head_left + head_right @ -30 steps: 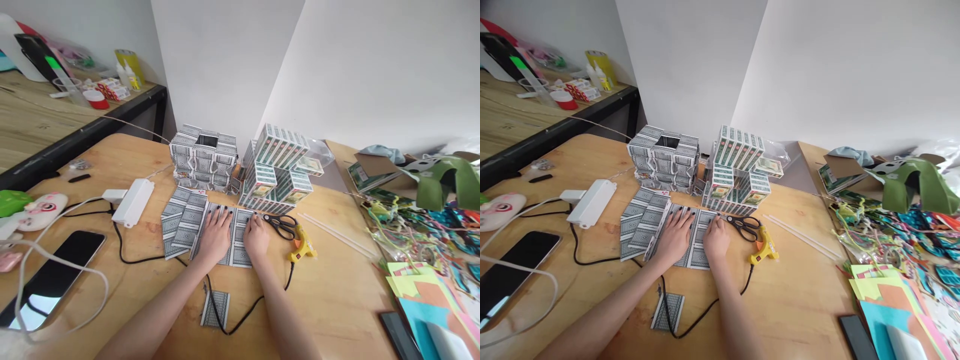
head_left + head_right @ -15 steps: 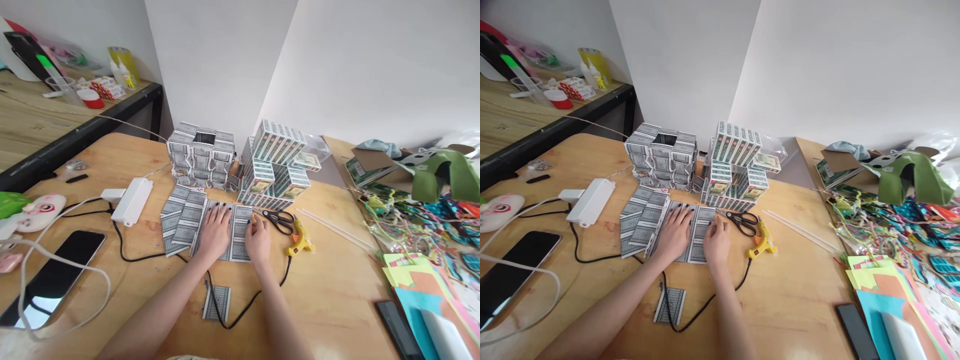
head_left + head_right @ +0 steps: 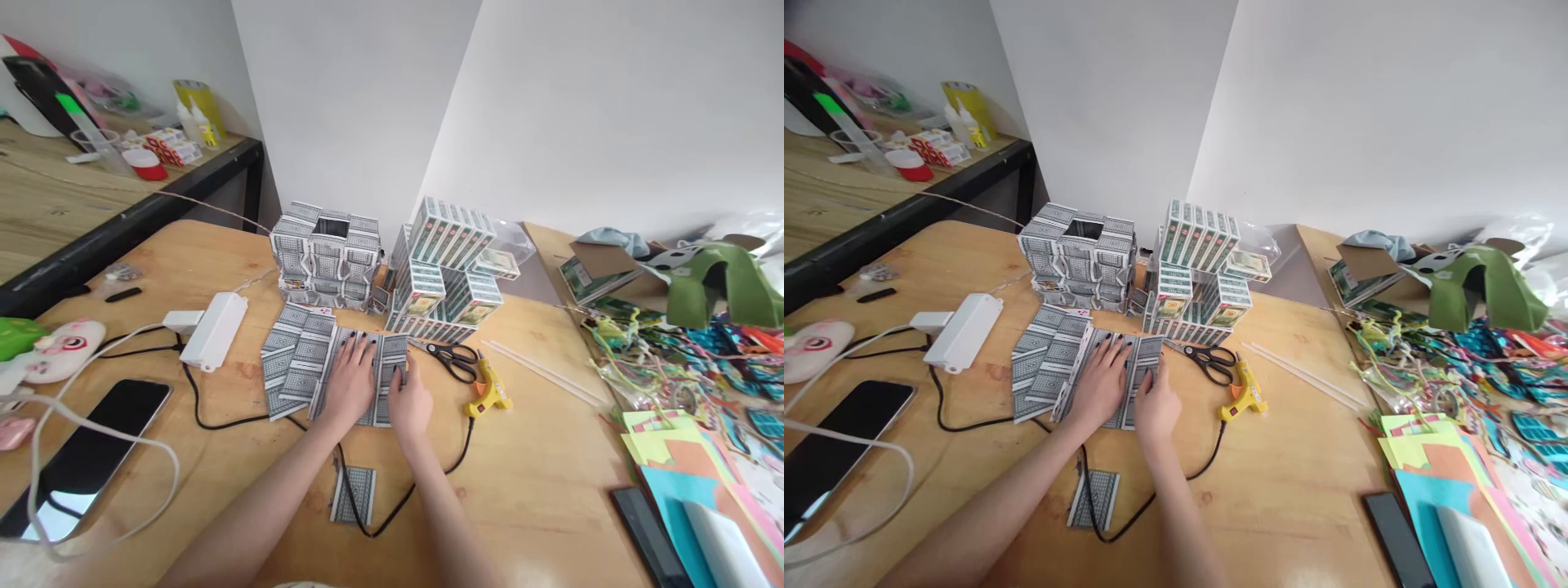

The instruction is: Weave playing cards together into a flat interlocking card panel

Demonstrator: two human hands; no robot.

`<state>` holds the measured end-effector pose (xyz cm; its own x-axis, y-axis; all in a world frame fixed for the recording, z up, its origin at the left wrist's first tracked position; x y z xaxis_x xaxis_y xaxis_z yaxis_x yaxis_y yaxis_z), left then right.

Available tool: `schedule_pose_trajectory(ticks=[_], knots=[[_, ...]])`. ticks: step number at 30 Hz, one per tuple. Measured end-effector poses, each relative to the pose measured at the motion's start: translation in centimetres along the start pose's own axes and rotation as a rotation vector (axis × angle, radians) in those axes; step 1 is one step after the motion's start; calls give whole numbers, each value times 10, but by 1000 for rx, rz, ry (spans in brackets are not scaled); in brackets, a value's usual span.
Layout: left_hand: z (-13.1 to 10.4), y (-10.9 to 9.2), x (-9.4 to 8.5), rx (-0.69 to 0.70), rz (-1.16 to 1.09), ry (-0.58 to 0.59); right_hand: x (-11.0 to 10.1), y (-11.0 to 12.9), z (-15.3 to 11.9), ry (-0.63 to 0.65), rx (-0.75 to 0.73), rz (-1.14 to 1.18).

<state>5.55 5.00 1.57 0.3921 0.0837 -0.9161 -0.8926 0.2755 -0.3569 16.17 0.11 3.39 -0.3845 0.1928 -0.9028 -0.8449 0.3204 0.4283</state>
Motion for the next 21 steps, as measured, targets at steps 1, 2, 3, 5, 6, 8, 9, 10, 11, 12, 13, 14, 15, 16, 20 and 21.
schedule_pose_trajectory(ticks=[1, 2, 3, 5, 6, 8, 9, 10, 11, 12, 13, 14, 15, 16, 20, 21], knots=[[0, 0, 0, -1, 6, 3, -1, 6, 1, 30, -18, -42], [1, 0, 0, 0, 13, 5, -2, 12, 1, 58, -40, -81], [1, 0, 1, 2, 19, 10, -3, 19, 2, 87, -62, -116], [1, 0, 1, 14, 32, 23, -3, 31, 3, 136, -93, -169], [1, 0, 1, 25, 39, 30, -2, 37, 4, 160, -103, -184], [1, 0, 2, 51, 58, 50, 1, 47, 5, 199, -114, -200], [1, 0, 2, 59, 70, 60, 2, 52, 5, 212, -119, -202], [1, 1, 3, 64, 82, 68, 2, 55, 5, 221, -122, -200], [1, 1, 3, 66, 91, 74, 2, 57, 5, 224, -123, -194], [1, 1, 3, 67, 94, 77, 2, 57, 5, 222, -121, -182], [1, 1, 2, 69, 92, 76, 0, 55, 5, 216, -115, -165], [1, 0, 1, 71, 86, 69, -2, 51, 4, 205, -102, -144], [0, 0, 0, 71, 78, 56, -4, 45, 4, 192, -85, -121], [-1, -1, -2, 70, 71, 41, -7, 37, 4, 179, -68, -91], [-6, -6, -4, 60, 43, 0, -12, -3, 10, 169, -12, 39], [-7, -7, -4, 61, 36, 0, -12, -11, 13, 157, -3, 60]])
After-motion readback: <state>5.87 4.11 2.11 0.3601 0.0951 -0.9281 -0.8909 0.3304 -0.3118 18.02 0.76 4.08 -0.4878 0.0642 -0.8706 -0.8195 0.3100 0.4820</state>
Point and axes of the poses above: each hand's wrist, its own z-axis towards the middle knuckle, its own x-axis out of the palm, y = z × x, the point moved 6 cm from there along z, towards the middle knuckle, and after that the axes turned 12 degrees about -x, right-handed, at the moved point
